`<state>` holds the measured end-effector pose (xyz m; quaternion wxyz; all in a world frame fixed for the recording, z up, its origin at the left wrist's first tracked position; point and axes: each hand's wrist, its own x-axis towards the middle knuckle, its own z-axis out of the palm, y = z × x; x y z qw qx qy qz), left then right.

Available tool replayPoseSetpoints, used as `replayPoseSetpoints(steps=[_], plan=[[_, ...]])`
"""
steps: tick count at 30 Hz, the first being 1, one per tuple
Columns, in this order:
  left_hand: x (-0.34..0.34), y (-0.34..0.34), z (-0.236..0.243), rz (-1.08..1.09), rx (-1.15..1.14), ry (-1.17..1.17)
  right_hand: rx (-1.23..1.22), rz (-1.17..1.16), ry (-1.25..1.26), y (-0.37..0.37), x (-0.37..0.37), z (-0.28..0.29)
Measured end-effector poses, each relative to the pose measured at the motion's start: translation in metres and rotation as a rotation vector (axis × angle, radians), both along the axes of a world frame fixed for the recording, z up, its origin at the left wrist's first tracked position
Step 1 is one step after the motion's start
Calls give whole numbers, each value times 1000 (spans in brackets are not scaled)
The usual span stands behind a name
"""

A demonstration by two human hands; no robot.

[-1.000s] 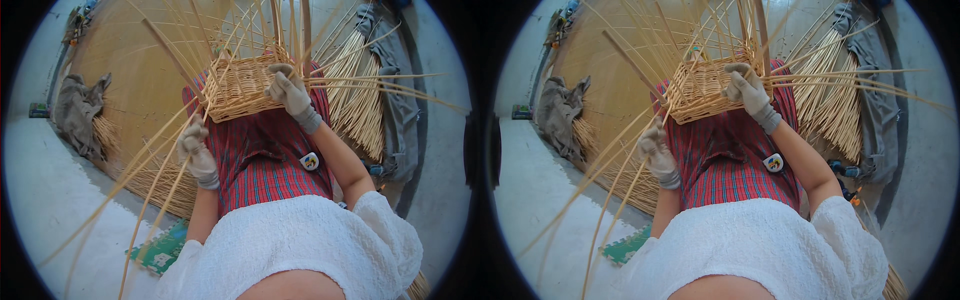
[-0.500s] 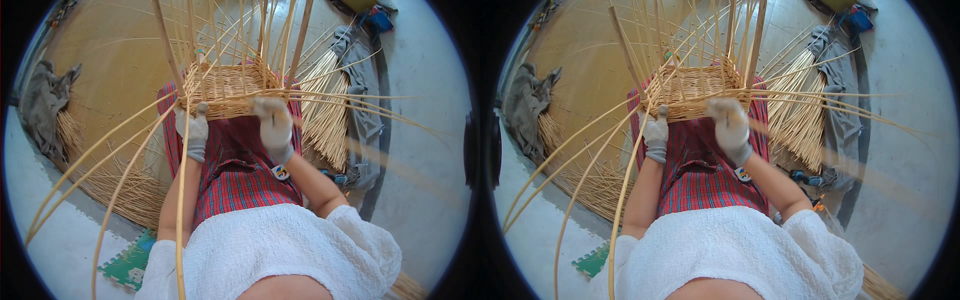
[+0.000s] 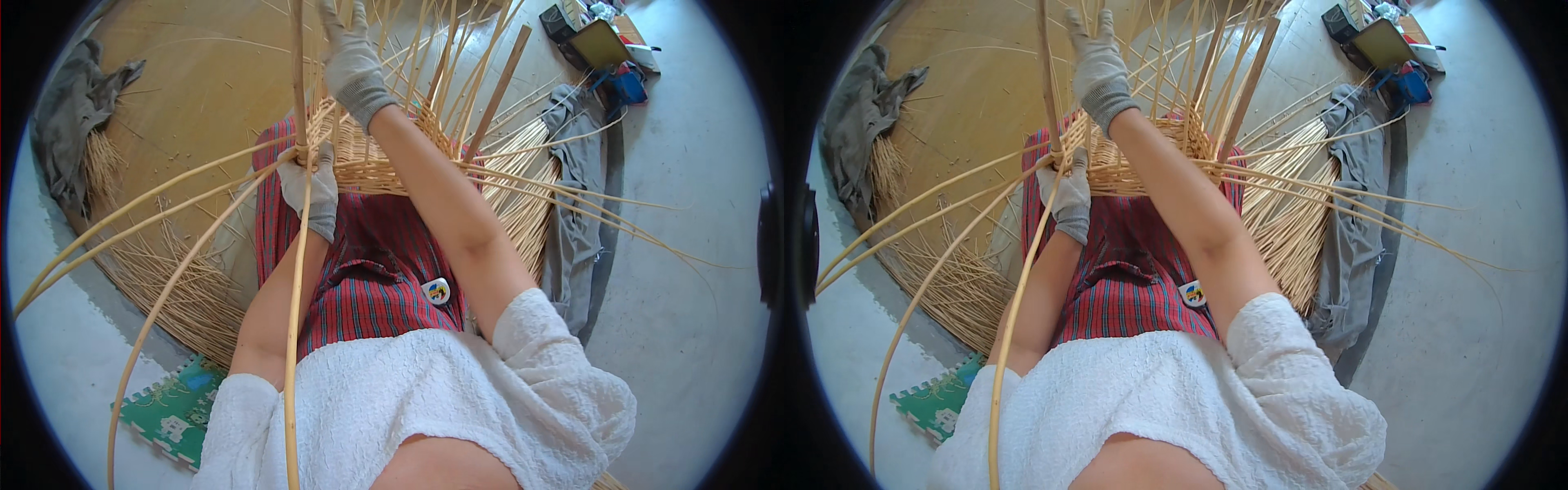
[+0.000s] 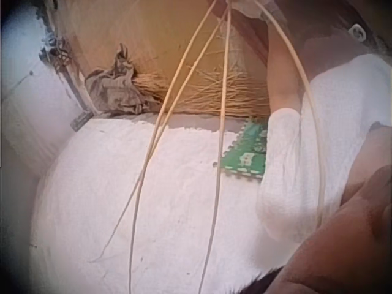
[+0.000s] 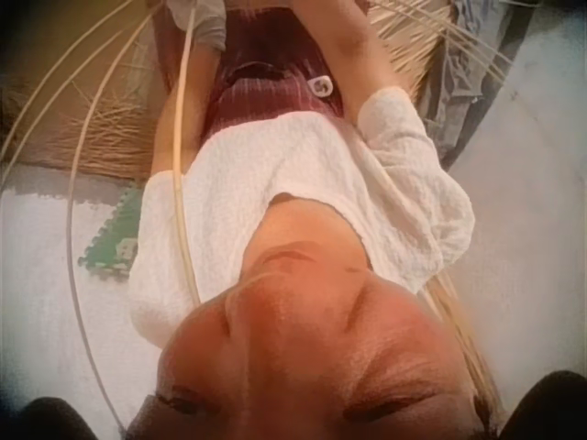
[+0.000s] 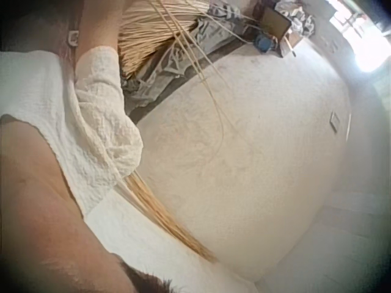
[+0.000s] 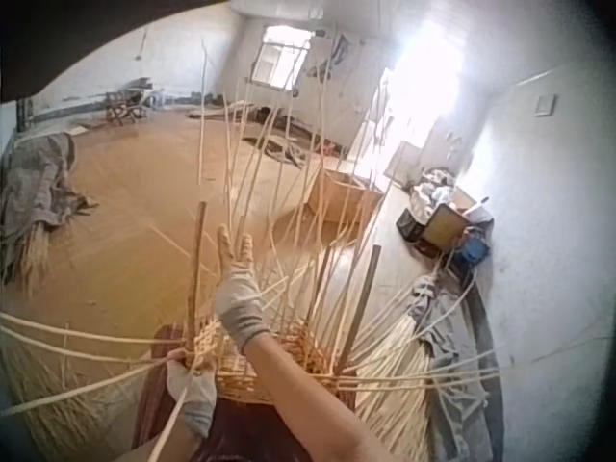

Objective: Weaving a rectangular wicker basket from reeds.

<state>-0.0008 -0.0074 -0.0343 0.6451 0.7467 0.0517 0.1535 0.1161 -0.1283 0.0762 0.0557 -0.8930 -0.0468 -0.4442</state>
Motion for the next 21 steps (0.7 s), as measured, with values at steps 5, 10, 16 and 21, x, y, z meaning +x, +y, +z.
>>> replayPoseSetpoints(steps=[5,10,16,21], plan=[[4,33,-39,13,-69,-12,1013,506,-260,66,-48,35],[-2,32,9,-279,-407,106,1336,372,-134,30,-86,20],[4,27,12,-233,-120,-15,1202,366,-185,22,-131,-35],[14,33,11,-253,-361,81,1676,719,-109,2,-188,-67]])
